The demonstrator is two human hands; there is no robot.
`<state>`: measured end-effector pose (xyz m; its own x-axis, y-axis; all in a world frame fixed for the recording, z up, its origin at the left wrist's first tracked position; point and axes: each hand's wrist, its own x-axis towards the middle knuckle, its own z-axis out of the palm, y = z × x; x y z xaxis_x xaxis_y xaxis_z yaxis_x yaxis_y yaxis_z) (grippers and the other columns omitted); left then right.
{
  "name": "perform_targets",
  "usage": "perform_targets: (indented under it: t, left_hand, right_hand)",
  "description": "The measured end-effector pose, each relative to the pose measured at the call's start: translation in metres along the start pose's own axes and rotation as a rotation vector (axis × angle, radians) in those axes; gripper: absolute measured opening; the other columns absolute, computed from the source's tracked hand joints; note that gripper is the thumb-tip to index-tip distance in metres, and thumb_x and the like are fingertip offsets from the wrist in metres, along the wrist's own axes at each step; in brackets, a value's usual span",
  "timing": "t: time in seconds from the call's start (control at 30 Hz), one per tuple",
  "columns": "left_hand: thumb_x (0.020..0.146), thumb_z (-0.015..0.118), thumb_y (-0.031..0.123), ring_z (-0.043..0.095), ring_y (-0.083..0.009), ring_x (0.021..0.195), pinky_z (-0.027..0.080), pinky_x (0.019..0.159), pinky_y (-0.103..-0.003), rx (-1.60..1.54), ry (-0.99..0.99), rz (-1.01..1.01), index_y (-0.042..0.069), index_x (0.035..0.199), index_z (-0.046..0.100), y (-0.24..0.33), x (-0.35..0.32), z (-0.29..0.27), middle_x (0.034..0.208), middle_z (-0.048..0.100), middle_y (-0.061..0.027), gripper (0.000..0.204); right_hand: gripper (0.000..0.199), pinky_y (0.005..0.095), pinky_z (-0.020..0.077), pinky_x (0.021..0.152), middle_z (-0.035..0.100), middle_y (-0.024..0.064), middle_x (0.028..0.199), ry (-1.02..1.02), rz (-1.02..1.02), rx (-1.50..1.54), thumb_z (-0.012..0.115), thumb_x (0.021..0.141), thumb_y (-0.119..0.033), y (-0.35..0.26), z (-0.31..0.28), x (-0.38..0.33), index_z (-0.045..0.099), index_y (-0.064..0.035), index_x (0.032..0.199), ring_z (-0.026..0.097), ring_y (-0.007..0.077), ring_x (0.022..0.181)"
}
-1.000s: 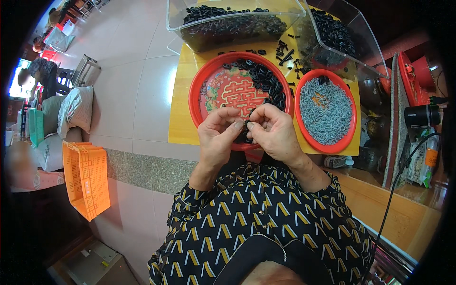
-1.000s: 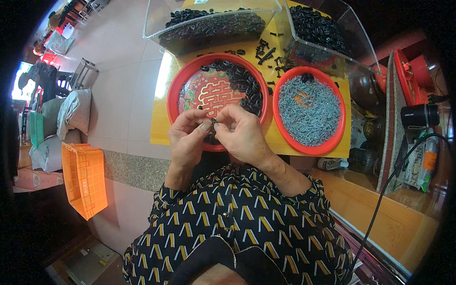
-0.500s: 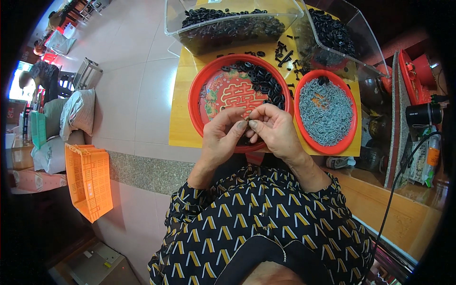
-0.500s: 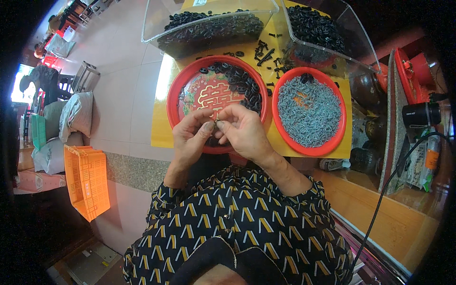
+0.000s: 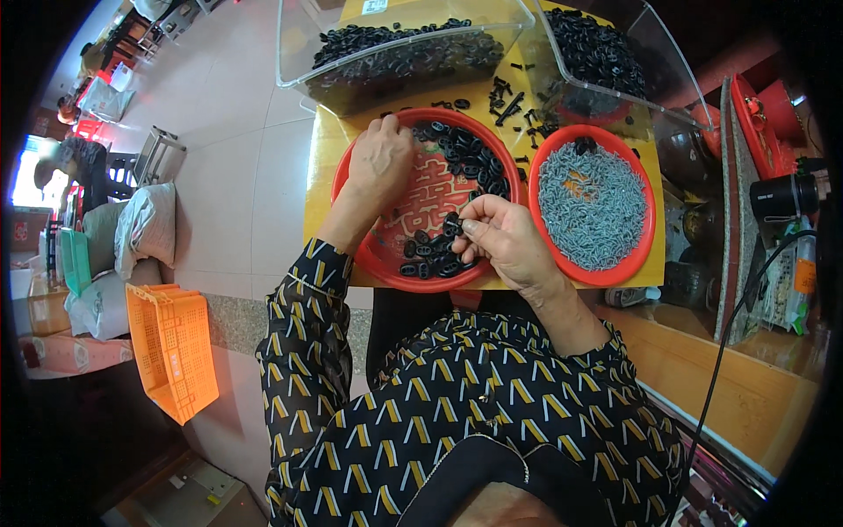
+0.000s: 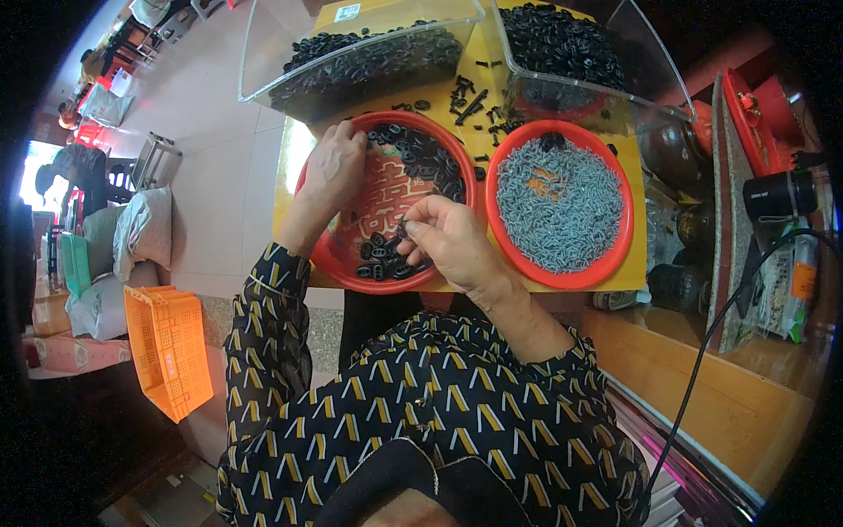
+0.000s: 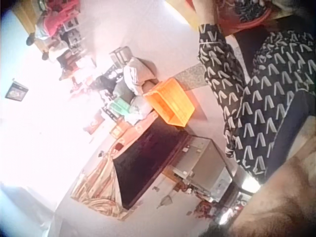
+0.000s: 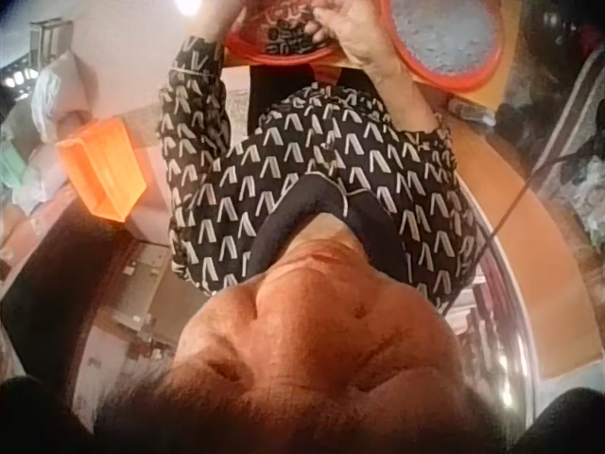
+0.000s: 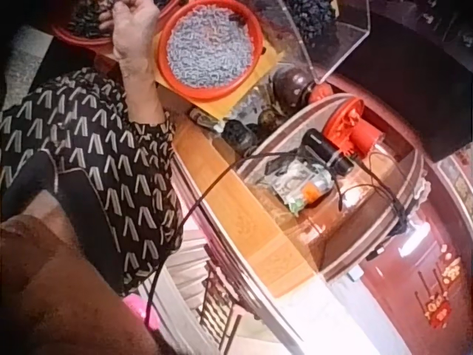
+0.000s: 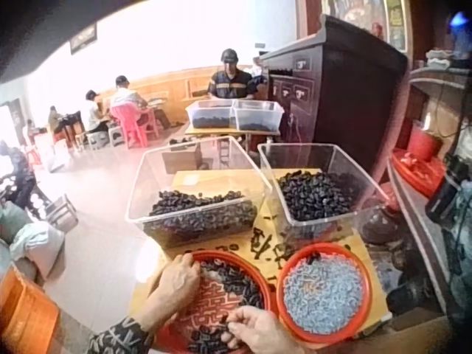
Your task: The person assembles small black padlocks by hand at a workbench. They pick up a lock body and a shackle from a red tray, insert the shackle into the body, and place the assembled unit back into the tray. The process is repeated continuously throughout the clip.
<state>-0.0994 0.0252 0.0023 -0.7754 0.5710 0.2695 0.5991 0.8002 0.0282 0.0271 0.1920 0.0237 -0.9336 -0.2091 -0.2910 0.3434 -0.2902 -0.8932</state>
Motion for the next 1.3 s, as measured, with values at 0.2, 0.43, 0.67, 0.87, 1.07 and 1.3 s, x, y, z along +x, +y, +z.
perform_targets:
  t: [0.2, 0.43, 0.67, 0.87, 1.07, 1.3]
  left_hand:
    - [0.074, 0.050, 0.012, 0.052, -0.0283, 0.080, 0.045, 0.069, -0.036, 0.071, -0.013, -0.032, 0.000, 0.079, 0.054, 0.009, -0.005, 0.005, 0.084, 0.052, -0.0151, 0.013]
    - [0.070, 0.051, 0.000, 0.056, -0.0264, 0.071, 0.046, 0.062, -0.034, -0.225, 0.112, -0.095, -0.001, 0.085, 0.052, 0.008, -0.027, 0.001, 0.079, 0.056, -0.0135, 0.014]
    - [0.077, 0.056, 0.000, 0.054, -0.0110, 0.069, 0.042, 0.058, -0.021, -1.925, 0.072, -0.627, -0.001, 0.099, 0.054, 0.033, -0.077, -0.025, 0.081, 0.057, -0.0046, 0.022]
    - [0.079, 0.058, 0.004, 0.054, -0.0112, 0.070, 0.043, 0.060, -0.021, -2.253, 0.118, -0.574, 0.001, 0.105, 0.053, 0.055, -0.113, -0.030, 0.082, 0.058, -0.0051, 0.027]
    - [0.079, 0.058, 0.004, 0.055, -0.0102, 0.070, 0.044, 0.061, -0.021, -2.273, 0.137, -0.558, 0.001, 0.105, 0.053, 0.062, -0.118, -0.031, 0.082, 0.058, -0.0050, 0.027]
    - [0.079, 0.058, 0.003, 0.055, -0.0100, 0.071, 0.044, 0.061, -0.021, -2.218, 0.141, -0.572, 0.000, 0.106, 0.053, 0.063, -0.118, -0.032, 0.082, 0.058, -0.0054, 0.028]
  right_hand:
    - [0.011, 0.0202, 0.0487, 0.053, 0.053, 0.0080, 0.077, -0.002, 0.041, 0.052, 0.047, 0.085, -0.006, 0.000, -0.003, 0.001, 0.047, 0.0027, 0.091, 0.058, 0.0131, 0.064]
    - [0.007, 0.0207, 0.0475, 0.050, 0.054, 0.0069, 0.074, 0.006, 0.036, -0.028, 0.046, 0.083, -0.004, -0.005, 0.007, 0.000, 0.047, 0.0027, 0.086, 0.057, 0.0119, 0.061]
    - [0.011, 0.0198, 0.0466, 0.049, 0.054, 0.0052, 0.074, 0.007, -0.030, -0.059, 0.052, 0.078, -0.001, -0.008, 0.009, -0.004, 0.050, 0.0034, 0.088, 0.056, 0.0105, 0.060]
    - [0.011, 0.0189, 0.0445, 0.049, 0.055, 0.0028, 0.074, 0.009, -0.034, -0.119, 0.054, 0.077, -0.001, -0.010, 0.027, -0.009, 0.052, 0.0015, 0.087, 0.054, 0.0074, 0.058]
    - [0.008, 0.0187, 0.0434, 0.049, 0.055, 0.0015, 0.072, 0.015, -0.068, -0.209, 0.054, 0.077, 0.000, -0.011, 0.034, -0.012, 0.052, 0.0008, 0.084, 0.053, 0.0054, 0.057]
    - [0.007, 0.0188, 0.0420, 0.049, 0.053, -0.0004, 0.070, 0.022, -0.061, -0.255, 0.054, 0.077, 0.000, -0.013, 0.035, -0.013, 0.052, 0.0004, 0.083, 0.051, 0.0038, 0.058]
